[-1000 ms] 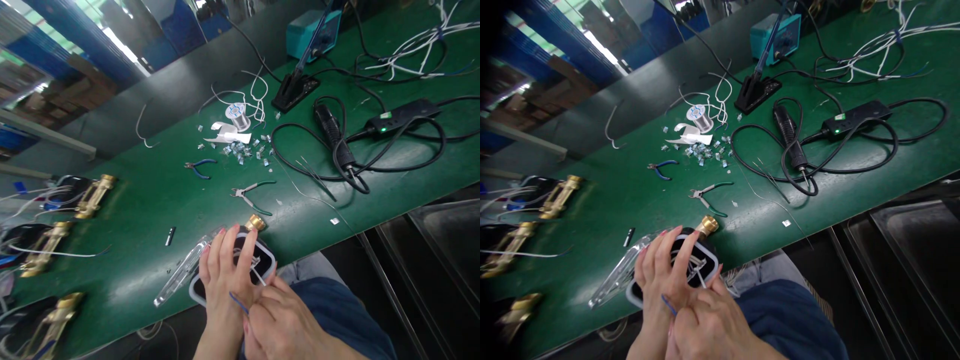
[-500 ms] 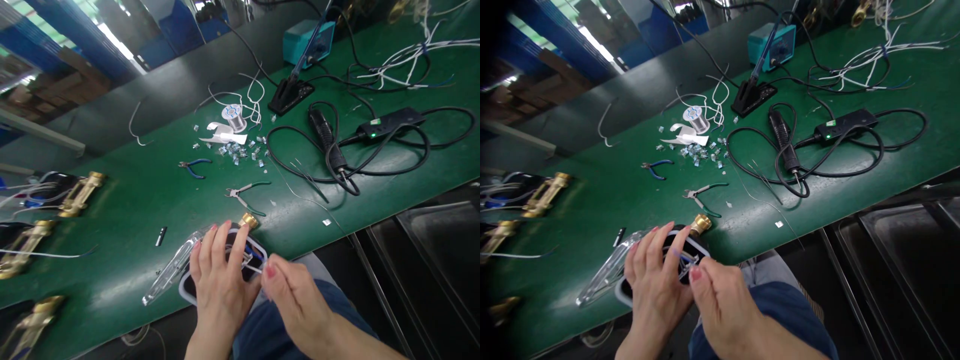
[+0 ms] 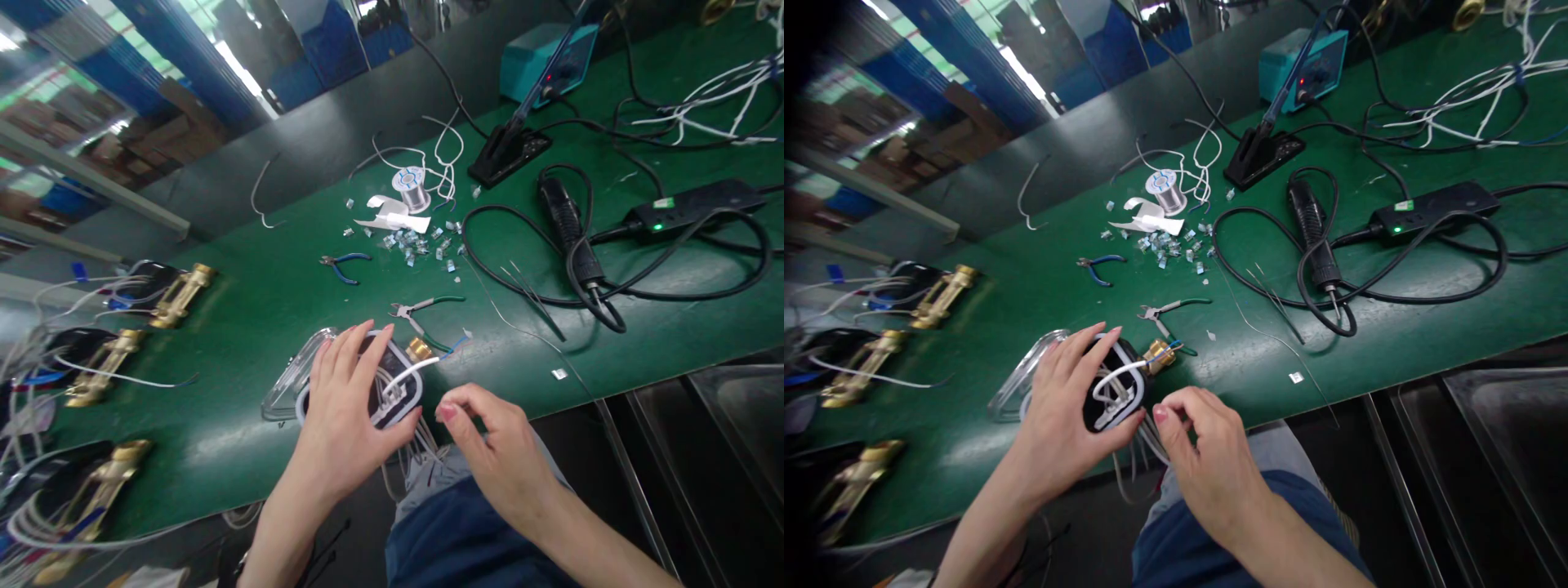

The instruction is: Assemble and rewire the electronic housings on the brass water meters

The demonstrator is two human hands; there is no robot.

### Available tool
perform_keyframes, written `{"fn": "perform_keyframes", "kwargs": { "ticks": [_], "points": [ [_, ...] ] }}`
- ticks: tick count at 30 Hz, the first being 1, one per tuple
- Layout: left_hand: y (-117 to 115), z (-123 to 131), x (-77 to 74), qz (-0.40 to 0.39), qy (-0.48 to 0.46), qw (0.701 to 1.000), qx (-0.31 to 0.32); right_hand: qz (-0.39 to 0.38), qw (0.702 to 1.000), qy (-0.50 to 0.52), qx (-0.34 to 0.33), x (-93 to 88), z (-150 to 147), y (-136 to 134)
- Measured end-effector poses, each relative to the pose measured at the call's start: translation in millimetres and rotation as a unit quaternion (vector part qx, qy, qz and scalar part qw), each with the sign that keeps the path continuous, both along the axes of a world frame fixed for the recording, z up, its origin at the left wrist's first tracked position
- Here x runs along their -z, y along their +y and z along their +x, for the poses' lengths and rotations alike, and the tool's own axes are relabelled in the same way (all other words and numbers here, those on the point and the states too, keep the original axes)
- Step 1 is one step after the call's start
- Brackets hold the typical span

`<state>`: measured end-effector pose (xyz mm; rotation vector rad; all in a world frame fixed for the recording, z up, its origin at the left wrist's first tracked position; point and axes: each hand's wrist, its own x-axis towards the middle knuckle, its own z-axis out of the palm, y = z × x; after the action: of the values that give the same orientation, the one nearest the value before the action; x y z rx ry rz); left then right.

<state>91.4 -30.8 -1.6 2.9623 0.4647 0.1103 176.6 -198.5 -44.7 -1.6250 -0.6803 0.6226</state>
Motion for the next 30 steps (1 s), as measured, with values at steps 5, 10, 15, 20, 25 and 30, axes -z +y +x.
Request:
{"fn": "perform_keyframes", "kwargs": {
  "ticks": [5,10,15,20,25,30],
  "points": [
    [28.0,7.4,-4.9,-0.088,0.027,0.996,-0.007,-0.021,0.994,-0.094,-0.047,11.7,-18.5,11.1],
    [51.3,15.3,-9.0,-0.197,0.05,0.979,-0.031,-0.045,0.992,-0.114,-0.03,11.1,-23.4,23.5],
    [75.2,19.7,-5.6,-0.327,0.086,0.936,-0.099,-0.091,0.993,0.054,-0.053,9.3,-18.1,46.5],
    [96.0,18.4,-0.7,-0.353,0.072,0.925,-0.12,-0.067,0.99,0.107,-0.063,12.0,-12.1,62.8],
    [106.5,12.4,2.7,-0.334,0.061,0.929,-0.147,0.025,0.947,0.294,-0.128,20.1,-8.2,75.1],
    [101.4,11.1,3.5,-0.345,0.052,0.92,-0.182,0.064,0.847,0.491,-0.196,26.9,-3.1,93.7]
  ]
}}
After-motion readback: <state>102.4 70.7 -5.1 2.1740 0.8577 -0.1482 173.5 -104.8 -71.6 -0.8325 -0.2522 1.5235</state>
